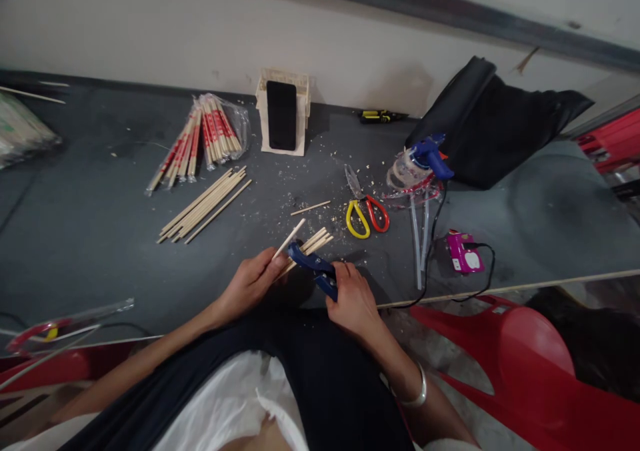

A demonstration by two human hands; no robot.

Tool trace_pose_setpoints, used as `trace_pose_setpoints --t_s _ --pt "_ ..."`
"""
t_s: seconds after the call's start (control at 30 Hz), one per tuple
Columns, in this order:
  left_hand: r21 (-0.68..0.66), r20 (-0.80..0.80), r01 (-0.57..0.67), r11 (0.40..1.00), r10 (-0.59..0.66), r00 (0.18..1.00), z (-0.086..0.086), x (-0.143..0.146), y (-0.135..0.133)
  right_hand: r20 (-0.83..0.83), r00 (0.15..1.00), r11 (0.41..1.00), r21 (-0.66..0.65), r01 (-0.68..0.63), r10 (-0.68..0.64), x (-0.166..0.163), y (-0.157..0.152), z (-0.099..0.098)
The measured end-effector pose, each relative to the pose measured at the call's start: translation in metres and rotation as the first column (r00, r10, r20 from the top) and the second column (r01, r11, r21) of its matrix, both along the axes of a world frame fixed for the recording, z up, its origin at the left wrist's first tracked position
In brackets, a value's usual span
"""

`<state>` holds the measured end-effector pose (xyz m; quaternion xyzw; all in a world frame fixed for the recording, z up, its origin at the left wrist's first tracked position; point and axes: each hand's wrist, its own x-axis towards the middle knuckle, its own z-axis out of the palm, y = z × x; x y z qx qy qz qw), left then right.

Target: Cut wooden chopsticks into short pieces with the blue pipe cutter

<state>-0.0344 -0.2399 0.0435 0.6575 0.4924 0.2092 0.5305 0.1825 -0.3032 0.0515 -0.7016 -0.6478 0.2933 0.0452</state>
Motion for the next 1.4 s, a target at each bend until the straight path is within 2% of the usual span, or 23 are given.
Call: trace_pose_setpoints --t_s 0.1,0.33,0.5,0.6,0.73,0.8,0.87,0.97,1.07,1.13,1.23,1.3,1.4 --pt "-0.009 0.002 0.068 0.998 -0.068 0.998 -0.001 -0.002 0.002 -0.013 1.000 1.000 0.020 -0.009 0.010 0.000 -0.001 -0.002" --pt "0.192 -0.013 0.072 0.979 -0.071 0.997 -0.017 0.000 0.000 0.005 1.000 1.000 0.003 0.021 -0.021 -0.002 0.001 -0.002" --pt "0.151 -0.023 0.106 0.983 -0.103 0.994 -0.012 -0.005 0.000 0.013 0.999 0.999 -0.020 0.036 -0.036 -0.002 0.002 0.003" --pt "0.103 -0.036 0.040 0.994 -0.036 0.999 -0.010 -0.012 0.004 0.021 0.998 0.998 -0.018 0.063 -0.063 0.001 0.002 0.003" --pt "0.050 -0.021 -0.157 0.986 0.158 0.987 -0.016 -0.022 0.019 0.011 0.998 0.998 0.008 0.068 -0.068 0.004 0.002 0.003" --pt "-0.023 0.011 -0.188 0.982 0.188 0.982 -0.022 -0.025 0.027 0.025 0.997 0.997 -0.016 0.069 -0.069 0.004 0.003 0.003" --pt "-0.027 0.003 -0.174 0.984 0.174 0.985 -0.027 -0.028 0.032 0.045 0.997 0.997 -0.036 0.068 -0.067 0.003 0.004 0.005" --pt "0.172 -0.095 -0.170 0.970 0.188 0.978 -0.028 -0.029 0.036 0.055 0.996 0.998 -0.022 0.067 -0.066 0.001 0.005 0.006" --pt "0.414 -0.160 -0.152 0.898 0.236 0.959 -0.023 -0.030 0.032 0.049 0.995 0.996 -0.013 0.086 -0.085 0.001 0.004 0.006" --pt "0.437 -0.167 -0.068 0.897 0.155 0.974 -0.018 -0.030 0.026 0.043 0.993 0.994 -0.008 0.106 -0.106 0.001 0.003 0.006" --pt "0.320 -0.127 0.081 0.944 -0.042 0.991 -0.015 -0.028 0.017 0.019 0.991 0.990 0.037 0.135 -0.136 0.002 0.003 0.004" --pt "0.274 -0.097 0.102 0.956 -0.078 0.992 -0.015 -0.027 0.013 0.002 0.987 0.984 0.078 0.158 -0.159 0.004 0.003 0.003" --pt "0.263 -0.095 0.081 0.961 -0.058 0.994 -0.016 -0.027 0.013 -0.011 0.982 0.970 0.153 0.187 -0.188 0.008 0.004 0.001"
